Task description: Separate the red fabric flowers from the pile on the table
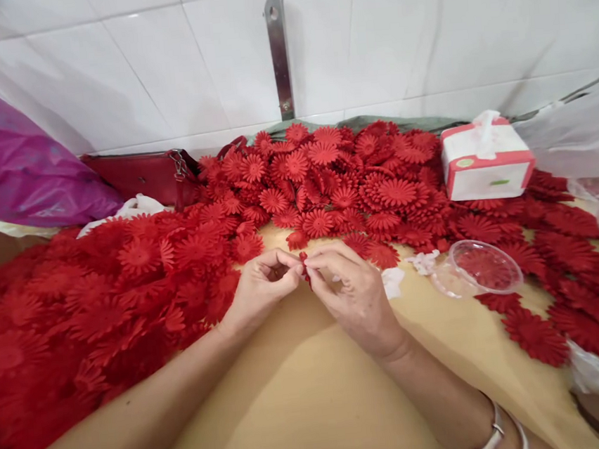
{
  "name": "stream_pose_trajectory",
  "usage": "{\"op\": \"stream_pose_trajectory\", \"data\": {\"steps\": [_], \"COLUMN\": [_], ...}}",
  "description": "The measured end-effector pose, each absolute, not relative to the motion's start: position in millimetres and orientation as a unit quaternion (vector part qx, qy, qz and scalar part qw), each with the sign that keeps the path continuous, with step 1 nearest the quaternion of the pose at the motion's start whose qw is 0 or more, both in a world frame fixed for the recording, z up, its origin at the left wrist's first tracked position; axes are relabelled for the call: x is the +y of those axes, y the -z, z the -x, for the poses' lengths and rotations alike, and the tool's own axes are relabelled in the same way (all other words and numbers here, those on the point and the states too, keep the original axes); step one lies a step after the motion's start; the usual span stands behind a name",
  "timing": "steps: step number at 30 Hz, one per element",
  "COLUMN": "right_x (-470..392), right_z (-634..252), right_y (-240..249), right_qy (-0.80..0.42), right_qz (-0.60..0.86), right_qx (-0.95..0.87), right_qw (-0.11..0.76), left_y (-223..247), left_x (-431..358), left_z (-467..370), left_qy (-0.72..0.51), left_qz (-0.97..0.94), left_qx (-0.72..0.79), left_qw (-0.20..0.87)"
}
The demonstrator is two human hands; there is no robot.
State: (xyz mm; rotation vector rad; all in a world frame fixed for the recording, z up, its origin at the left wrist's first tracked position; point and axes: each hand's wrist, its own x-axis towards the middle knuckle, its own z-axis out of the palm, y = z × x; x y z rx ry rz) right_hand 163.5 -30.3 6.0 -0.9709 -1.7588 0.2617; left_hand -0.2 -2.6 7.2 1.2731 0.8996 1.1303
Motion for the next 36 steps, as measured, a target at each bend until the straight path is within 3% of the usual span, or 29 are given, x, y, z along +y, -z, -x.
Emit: {"op": "stream_pose_trajectory", "data": {"steps": [9,15,25,32,36], "right_x": [-29.8,-31.3,-31.0,-28.7,-29.1], "right_z": [-160.4,-161.3,-163.7,-165.8,-165.3], "right_y": [-0.2,-0.8,-4.0,-3.5,1.8], "right_qy": [-0.078,-0.210,-0.309,-0.267,-0.249], "right_qz": [0.425,0.467,0.457,0.396,0.437], "right_qx": [-0.731,-0.664,-0.639,-0.688,-0.669], "right_qw": [0.528,0.545,0.536,0.546,0.548], "left_y": [-4.2,-2.7,-1.1,-2.7,-3.2], "left_x": [-1.2,0.0,0.3,1.9,0.9], "left_z": [0.4,1.6,4.1,3.1,1.9], "left_qy": [-0.483,-0.492,-0.496,-0.493,-0.492], "left_qz": [-0.553,-0.566,-0.572,-0.568,-0.565], "left_qx": [0.381,0.354,0.345,0.338,0.352], "left_qw": [0.562,0.559,0.555,0.565,0.560]}}
